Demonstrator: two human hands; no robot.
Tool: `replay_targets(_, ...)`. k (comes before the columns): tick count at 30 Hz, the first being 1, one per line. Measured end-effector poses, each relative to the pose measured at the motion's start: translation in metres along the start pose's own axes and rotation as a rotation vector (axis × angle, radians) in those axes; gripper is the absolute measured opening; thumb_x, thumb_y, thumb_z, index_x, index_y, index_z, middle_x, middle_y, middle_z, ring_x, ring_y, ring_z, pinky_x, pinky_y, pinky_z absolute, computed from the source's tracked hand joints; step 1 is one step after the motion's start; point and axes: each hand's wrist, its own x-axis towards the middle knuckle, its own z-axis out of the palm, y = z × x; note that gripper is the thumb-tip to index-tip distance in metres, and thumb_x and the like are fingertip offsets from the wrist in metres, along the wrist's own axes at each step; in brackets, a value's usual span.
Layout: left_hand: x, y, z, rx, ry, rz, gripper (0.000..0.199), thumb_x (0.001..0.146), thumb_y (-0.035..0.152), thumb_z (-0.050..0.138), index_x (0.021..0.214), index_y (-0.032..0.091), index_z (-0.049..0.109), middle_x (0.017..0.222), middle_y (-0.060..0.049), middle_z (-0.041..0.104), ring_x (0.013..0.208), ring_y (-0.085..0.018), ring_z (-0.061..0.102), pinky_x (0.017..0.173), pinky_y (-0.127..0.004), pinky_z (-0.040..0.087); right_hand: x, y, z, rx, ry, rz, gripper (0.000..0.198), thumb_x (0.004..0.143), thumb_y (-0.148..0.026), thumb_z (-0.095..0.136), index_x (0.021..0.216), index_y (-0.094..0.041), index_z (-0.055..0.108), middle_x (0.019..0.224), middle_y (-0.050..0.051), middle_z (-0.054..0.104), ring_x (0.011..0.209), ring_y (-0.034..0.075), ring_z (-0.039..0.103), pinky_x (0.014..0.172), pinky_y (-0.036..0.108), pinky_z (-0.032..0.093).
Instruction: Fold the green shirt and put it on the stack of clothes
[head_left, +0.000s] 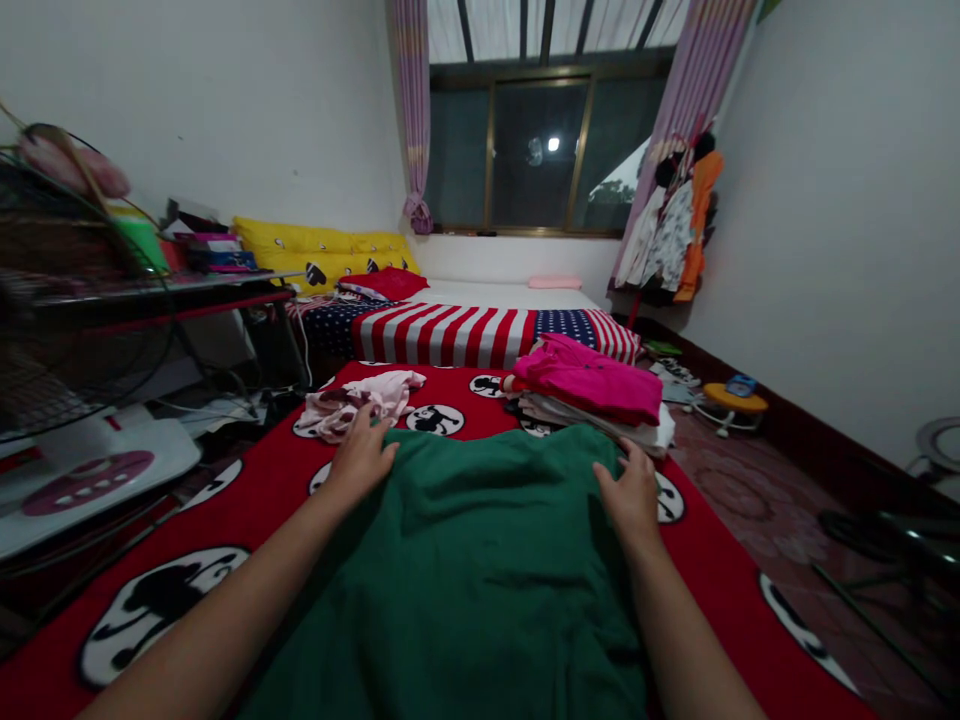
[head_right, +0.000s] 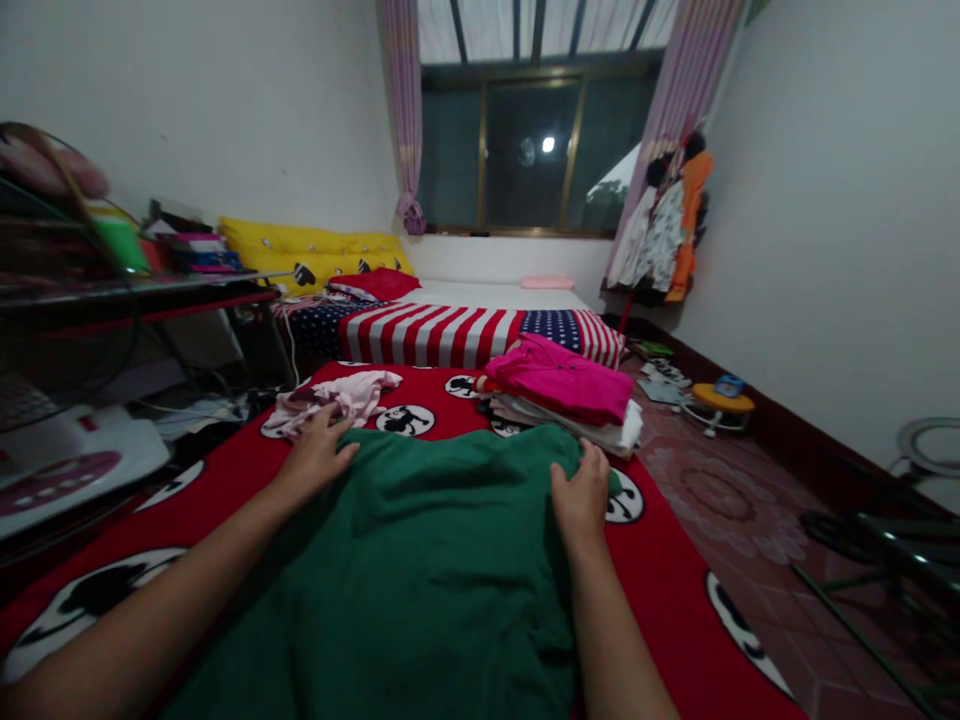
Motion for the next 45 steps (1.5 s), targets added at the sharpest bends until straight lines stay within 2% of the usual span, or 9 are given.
replay_targets(8, 0.039, 0.054, 0.041, -0.098, -0.215, 0.121, 0.037, 0.087, 0.016, 0.044, 0.117, 0.014, 0.065, 0.122, -0.011, 0.061, 0.117, -0.022, 0.054, 0.104, -0.032, 0.039, -0.008, -0.003, 0.016, 0.116, 0.118, -0.108, 0.05, 0.075, -0.035, 0.048, 0.116, -0.008, 0.057, 0.126, 0.021, 0.053, 0.111, 0.03, 0.054, 0.096, 0.047, 0.044)
replay_targets(15, 0.042, 0.057, 0.039, -0.005, -0.384, 0.098, 0.042, 0.074, 0.044, 0.069, 0.109, 0.021, 0.069, 0.103, -0.009, 0.069, 0.097, -0.028, 0.063, 0.077, -0.033, 0.049, -0.004, 0.008, 0.02, 0.233, 0.173, 0.06, 0.062, 0.072, -0.039, 0.054, 0.125, -0.008, 0.051, 0.122, 0.021, 0.055, 0.096, 0.028, 0.063, 0.088, 0.046, 0.049)
replay_targets(21, -0.032, 0.086, 0.0, 0.185, -0.271, 0.619, 0.018, 0.089, 0.016, 0.049, 0.094, 0.018, 0.066, 0.093, -0.008, 0.065, 0.087, -0.022, 0.061, 0.071, -0.032, 0.046, -0.008, -0.017, 0.005, 0.283, 0.347, -0.122, 0.029, 0.078, -0.025, 0.049, 0.102, -0.015, 0.062, 0.11, 0.012, 0.06, 0.098, 0.023, 0.061, 0.078, 0.037, 0.052)
replay_targets(26, -0.124, 0.089, -0.012, 0.088, -0.24, 1.034, 0.018, 0.086, 0.014, 0.05, 0.1, 0.017, 0.06, 0.094, -0.008, 0.065, 0.076, -0.02, 0.061, 0.057, -0.027, 0.049, -0.01, -0.027, 0.002, 0.157, 0.078, -0.12, 0.054, 0.076, -0.024, 0.054, 0.129, -0.017, 0.052, 0.125, 0.014, 0.054, 0.081, 0.019, 0.062, 0.072, 0.034, 0.051)
replay_targets(31, -0.135, 0.063, -0.024, 0.097, -0.353, 0.607, 0.072, 0.08, -0.002, 0.036, 0.145, 0.028, 0.027, 0.147, -0.01, 0.038, 0.099, -0.019, 0.065, 0.075, -0.028, 0.055, -0.012, -0.029, -0.001, -0.102, -0.338, -0.055, 0.085, 0.074, -0.023, 0.062, 0.15, -0.02, 0.023, 0.093, 0.005, 0.067, 0.077, 0.021, 0.063, 0.072, 0.033, 0.047)
replay_targets(35, -0.106, 0.054, -0.043, 0.19, -0.502, 0.203, 0.089, 0.071, -0.008, 0.033, 0.149, 0.035, 0.019, 0.151, -0.006, 0.031, 0.1, -0.02, 0.065, 0.078, -0.03, 0.055, -0.013, -0.036, -0.005, -0.166, -0.531, -0.088, 0.053, 0.081, -0.03, 0.06, 0.132, -0.019, 0.054, 0.079, 0.004, 0.067, 0.078, 0.022, 0.063, 0.071, 0.031, 0.045)
replay_targets(38, -0.094, 0.056, -0.054, 0.274, -0.597, 0.14, 0.082, 0.079, 0.001, 0.039, 0.149, 0.036, 0.016, 0.141, -0.008, 0.044, 0.099, -0.026, 0.065, 0.078, -0.037, 0.054, -0.014, -0.039, -0.002, -0.148, -0.398, -0.078, 0.035, 0.087, -0.038, 0.052, 0.112, -0.019, 0.068, 0.092, 0.008, 0.067, 0.085, 0.022, 0.063, 0.075, 0.031, 0.046)
replay_targets(41, -0.094, 0.061, -0.057, 0.384, -0.65, 0.13, 0.083, 0.08, 0.006, 0.046, 0.148, 0.042, 0.014, 0.132, -0.01, 0.049, 0.095, -0.029, 0.066, 0.077, -0.043, 0.053, -0.017, -0.037, 0.006, -0.126, -0.241, -0.103, 0.047, 0.086, -0.034, 0.054, 0.13, -0.019, 0.055, 0.122, 0.011, 0.058, 0.093, 0.021, 0.062, 0.078, 0.031, 0.047)
replay_targets(45, -0.099, 0.064, -0.056, 0.358, -0.674, 0.165, 0.073, 0.082, 0.009, 0.044, 0.146, 0.04, 0.027, 0.126, -0.01, 0.053, 0.093, -0.027, 0.066, 0.074, -0.039, 0.052, -0.019, -0.035, 0.008, -0.227, -0.398, -0.114, 0.078, 0.075, -0.025, 0.065, 0.146, -0.02, 0.033, 0.129, 0.014, 0.054, 0.107, 0.027, 0.059, 0.085, 0.035, 0.046)
